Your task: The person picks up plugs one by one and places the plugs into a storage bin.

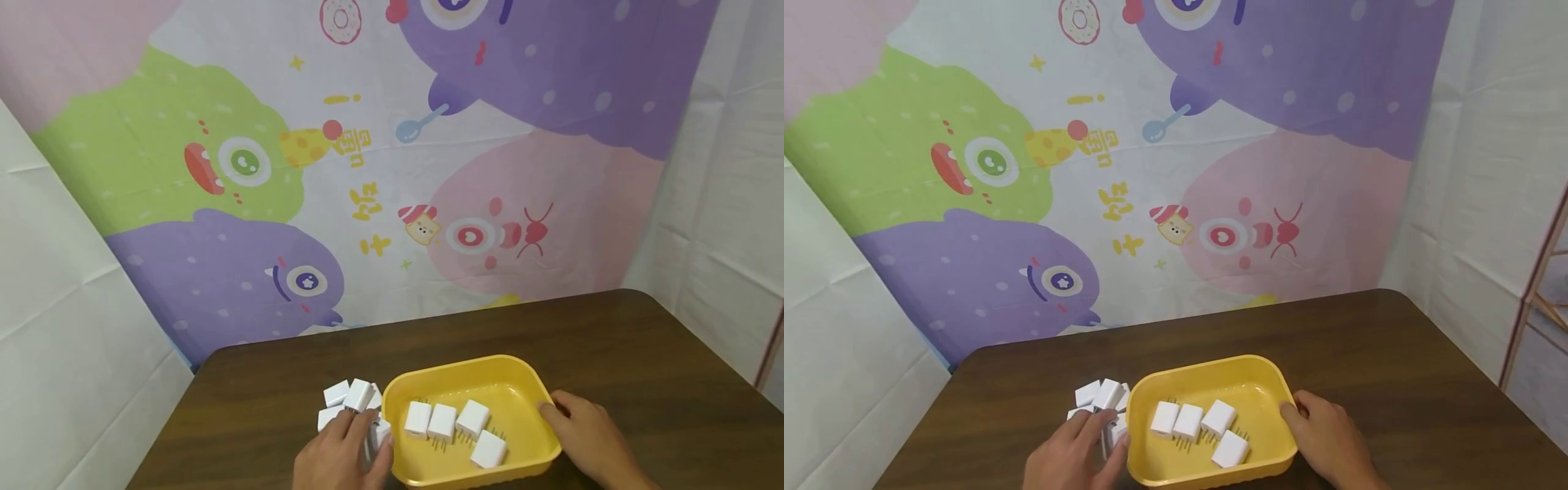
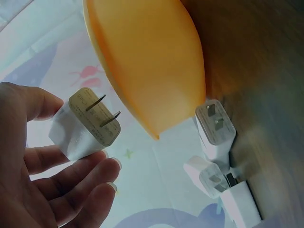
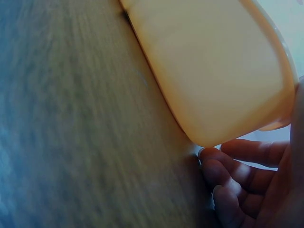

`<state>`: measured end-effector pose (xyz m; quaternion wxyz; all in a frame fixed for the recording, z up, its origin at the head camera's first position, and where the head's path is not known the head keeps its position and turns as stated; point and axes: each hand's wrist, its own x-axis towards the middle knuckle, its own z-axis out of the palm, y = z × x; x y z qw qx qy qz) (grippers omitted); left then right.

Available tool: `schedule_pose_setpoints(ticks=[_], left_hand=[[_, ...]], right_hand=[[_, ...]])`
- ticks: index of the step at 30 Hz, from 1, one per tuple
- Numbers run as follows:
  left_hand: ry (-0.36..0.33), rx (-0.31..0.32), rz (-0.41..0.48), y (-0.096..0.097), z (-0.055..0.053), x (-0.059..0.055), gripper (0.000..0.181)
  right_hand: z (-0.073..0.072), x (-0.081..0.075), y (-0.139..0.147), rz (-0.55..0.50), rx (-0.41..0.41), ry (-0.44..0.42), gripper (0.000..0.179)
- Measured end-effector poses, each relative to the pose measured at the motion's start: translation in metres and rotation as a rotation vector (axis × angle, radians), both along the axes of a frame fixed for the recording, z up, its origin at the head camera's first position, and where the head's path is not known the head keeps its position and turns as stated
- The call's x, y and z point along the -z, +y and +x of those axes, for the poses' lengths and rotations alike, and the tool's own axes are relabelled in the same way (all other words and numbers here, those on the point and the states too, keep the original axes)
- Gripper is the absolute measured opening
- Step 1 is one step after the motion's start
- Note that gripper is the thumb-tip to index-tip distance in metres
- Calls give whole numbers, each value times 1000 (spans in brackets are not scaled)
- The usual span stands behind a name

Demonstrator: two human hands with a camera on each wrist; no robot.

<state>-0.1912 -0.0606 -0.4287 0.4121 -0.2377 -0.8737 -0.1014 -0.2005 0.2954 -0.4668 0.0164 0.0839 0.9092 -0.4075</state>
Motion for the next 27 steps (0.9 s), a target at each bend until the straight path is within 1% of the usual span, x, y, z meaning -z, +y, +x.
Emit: schedule_pose_setpoints(ticks=[4, 9, 12, 17, 19, 23, 27], left_hand=[[-4, 7, 5, 6, 0, 0, 42], [-34, 15, 1, 13, 1, 1, 36], [-40, 28, -1, 17, 2, 2, 35], [-8, 42, 14, 19, 1, 1, 38], [14, 62, 22, 20, 1, 0, 40], [57, 105, 16, 22, -1, -2, 45], [69, 121, -3, 24, -2, -1, 49]], right_hand=[[0, 0, 0, -16, 0, -6, 45], [-1, 0, 0, -24, 5, -6, 45], [-2, 0, 0, -18, 9, -9, 46], [-2, 0, 0, -17, 8, -9, 45], [-1, 0, 0, -21, 6, -8, 44], [-1, 0, 0, -19, 5, -12, 46], [-1, 1, 0, -17, 1, -17, 47]])
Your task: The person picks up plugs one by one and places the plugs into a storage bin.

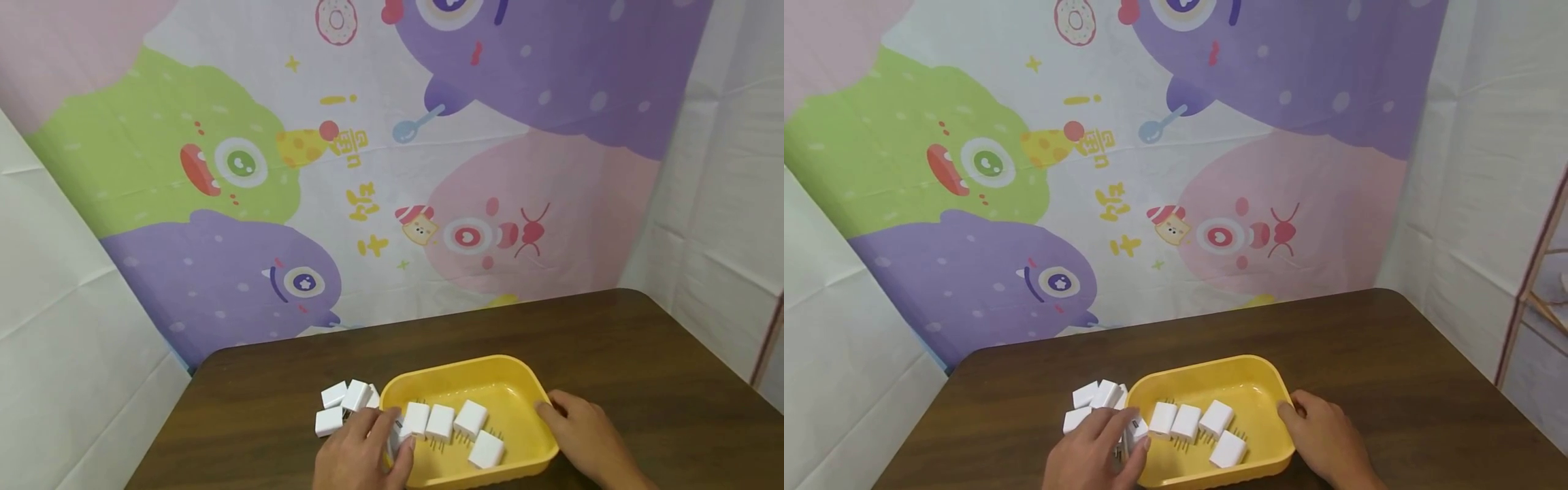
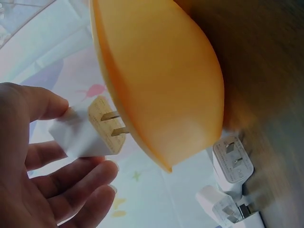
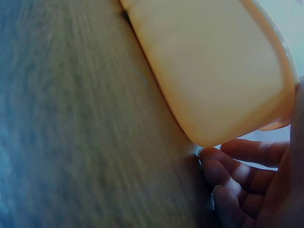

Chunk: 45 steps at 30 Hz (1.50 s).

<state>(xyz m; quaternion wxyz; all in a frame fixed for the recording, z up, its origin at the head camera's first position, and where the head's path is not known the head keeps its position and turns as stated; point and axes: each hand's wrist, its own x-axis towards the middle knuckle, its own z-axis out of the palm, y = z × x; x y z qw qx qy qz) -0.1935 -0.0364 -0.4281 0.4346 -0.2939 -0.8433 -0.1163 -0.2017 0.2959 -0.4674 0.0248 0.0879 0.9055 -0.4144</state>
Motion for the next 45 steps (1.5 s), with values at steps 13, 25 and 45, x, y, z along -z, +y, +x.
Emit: schedule_pose_setpoints(ticks=[13, 25, 45], left_hand=[[-97, 60, -120, 1, -6, 2, 36], [-214, 106, -234, 10, -16, 6, 23], [-400, 157, -191, 9, -16, 15, 17]], right_hand=[[1, -1, -2, -2, 10, 13, 43], [2, -1, -1, 5, 7, 34, 39], [2, 0, -1, 16, 6, 54, 38]])
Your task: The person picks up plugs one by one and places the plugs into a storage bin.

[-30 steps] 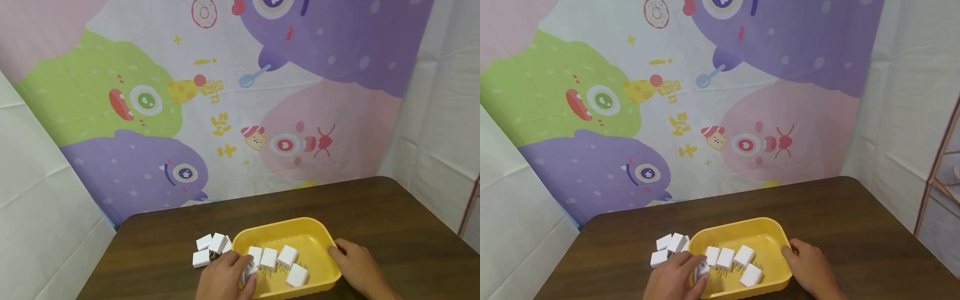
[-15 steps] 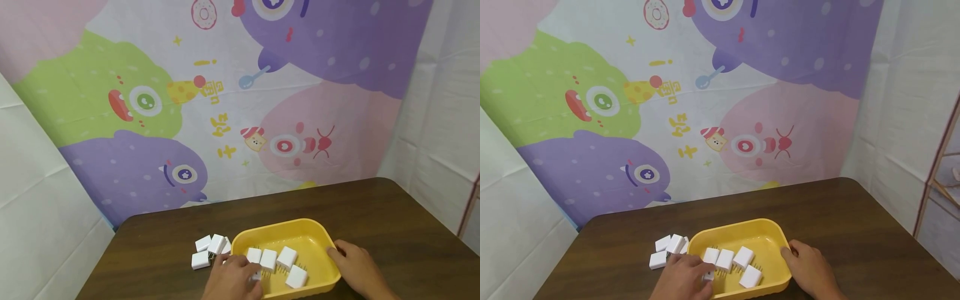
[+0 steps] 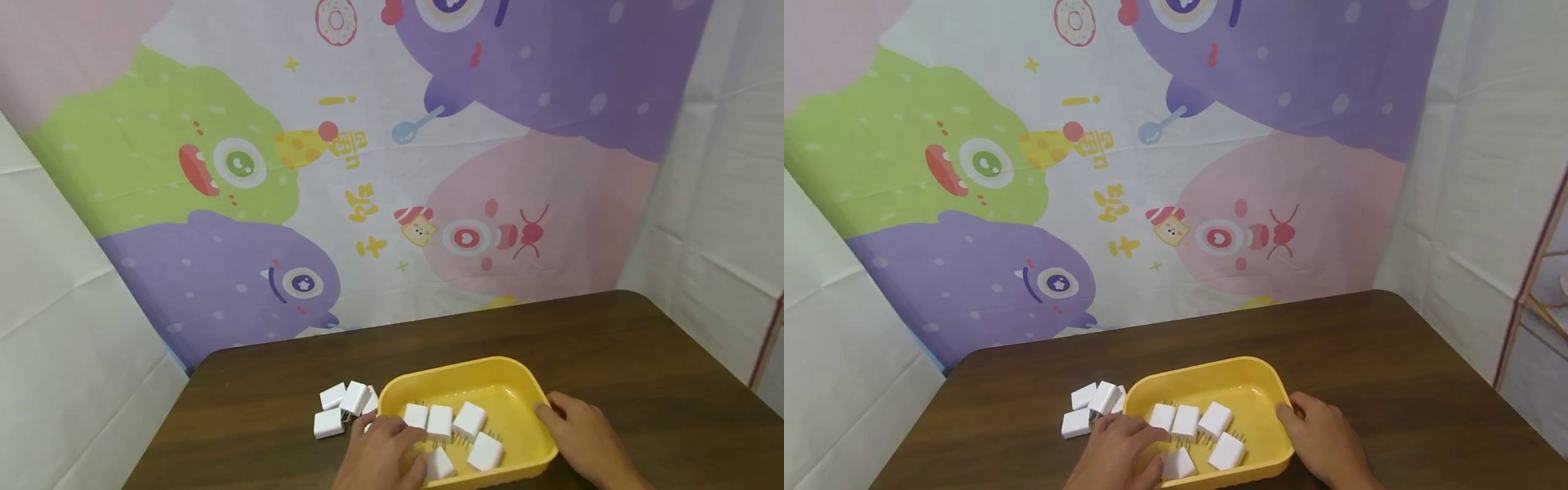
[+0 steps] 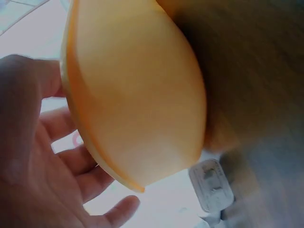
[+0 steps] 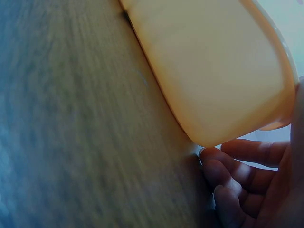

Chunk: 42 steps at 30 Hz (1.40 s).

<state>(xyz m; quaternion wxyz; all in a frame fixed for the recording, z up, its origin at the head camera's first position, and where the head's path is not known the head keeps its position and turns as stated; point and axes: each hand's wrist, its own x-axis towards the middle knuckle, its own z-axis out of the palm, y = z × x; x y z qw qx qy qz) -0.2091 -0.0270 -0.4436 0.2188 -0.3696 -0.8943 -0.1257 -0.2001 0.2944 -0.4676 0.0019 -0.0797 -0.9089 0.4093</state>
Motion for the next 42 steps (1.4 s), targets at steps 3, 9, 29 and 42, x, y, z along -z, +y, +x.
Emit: schedule_pose_setpoints(ticks=[3, 9, 29, 42], left_hand=[[62, -6, 95, -3, -3, 1, 15], [201, -22, 241, -9, -9, -1, 24], [280, -126, 264, -32, -11, 7, 27], [326, -218, 281, -41, -16, 8, 24]], right_hand=[[0, -1, -1, -1, 0, -3, 40], [-1, -1, -1, 1, 0, 2, 38], [-2, 1, 0, 3, 0, -7, 40], [-1, 1, 0, 2, -6, -6, 37]])
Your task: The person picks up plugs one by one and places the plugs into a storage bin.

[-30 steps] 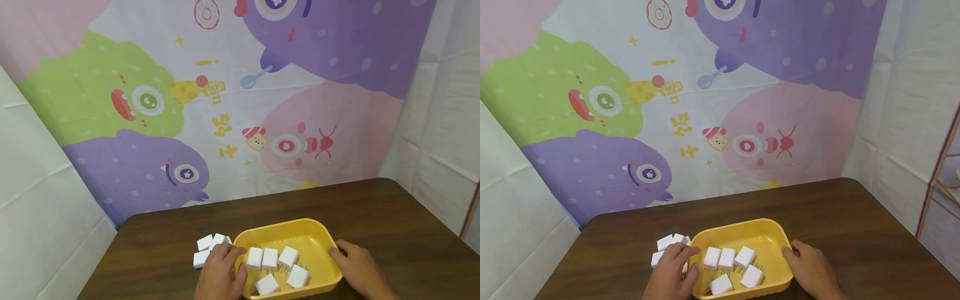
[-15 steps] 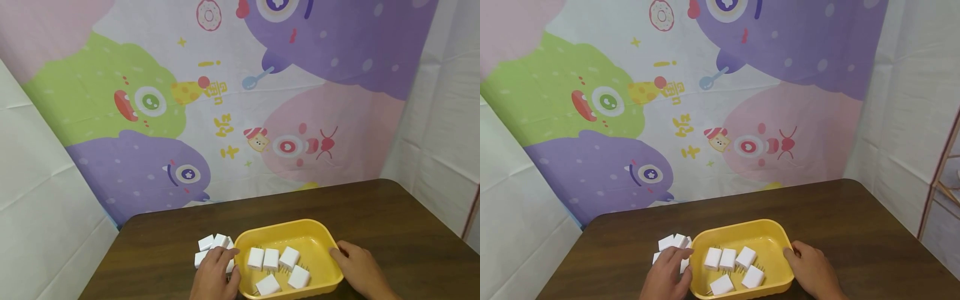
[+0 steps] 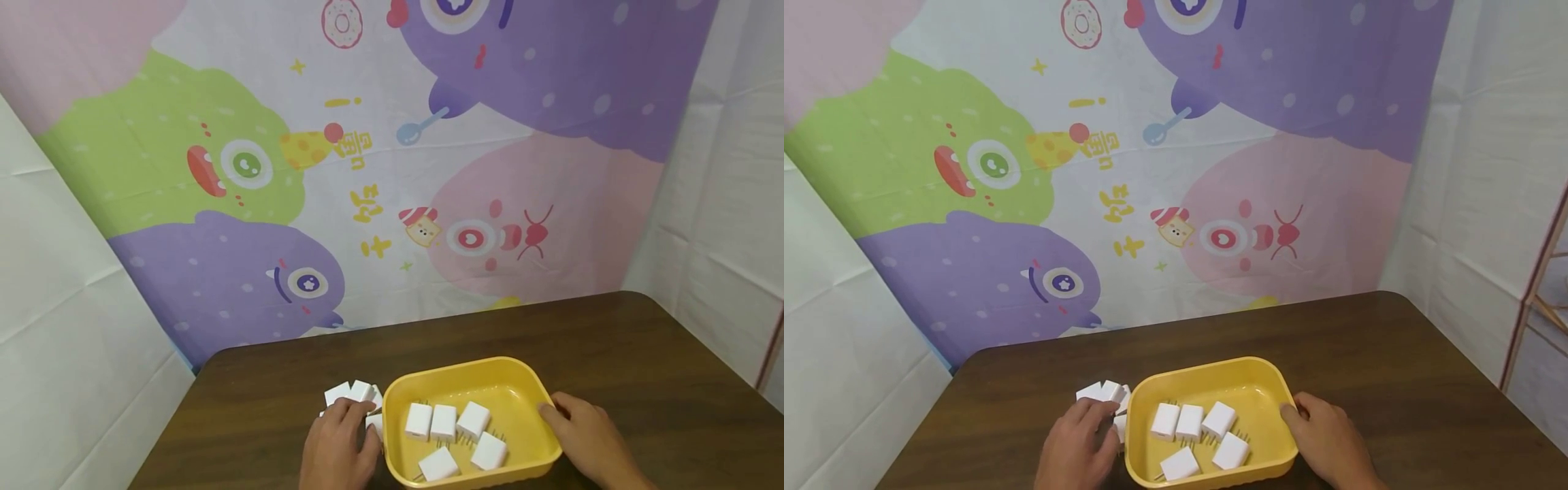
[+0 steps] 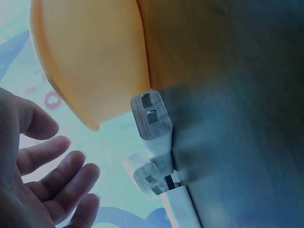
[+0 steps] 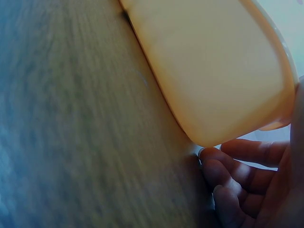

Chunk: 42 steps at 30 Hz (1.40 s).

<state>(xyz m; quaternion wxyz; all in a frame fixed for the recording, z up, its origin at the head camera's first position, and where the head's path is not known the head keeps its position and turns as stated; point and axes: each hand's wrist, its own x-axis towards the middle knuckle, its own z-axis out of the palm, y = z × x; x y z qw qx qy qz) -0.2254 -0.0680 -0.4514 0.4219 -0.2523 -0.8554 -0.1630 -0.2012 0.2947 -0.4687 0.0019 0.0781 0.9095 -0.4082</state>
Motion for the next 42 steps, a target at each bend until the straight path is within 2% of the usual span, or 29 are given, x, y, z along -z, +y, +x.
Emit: schedule_pose_setpoints(ticks=[8, 14, 21, 27, 42], left_hand=[[-125, -79, -10, -5, -3, 0, 16], [-158, -112, -23, -8, -6, 3, 16], [-194, -149, -45, -12, -10, 0, 18], [-274, -195, -80, -12, -10, -3, 25], [-477, -252, -100, -11, -14, -1, 33]], right_hand=[[-1, 1, 0, 17, -1, 14, 37], [-1, 2, 0, 11, -4, 11, 38], [-1, 1, 0, 17, -3, 8, 40], [-1, 1, 1, 33, 1, 22, 41], [-1, 1, 1, 32, 5, 5, 42]])
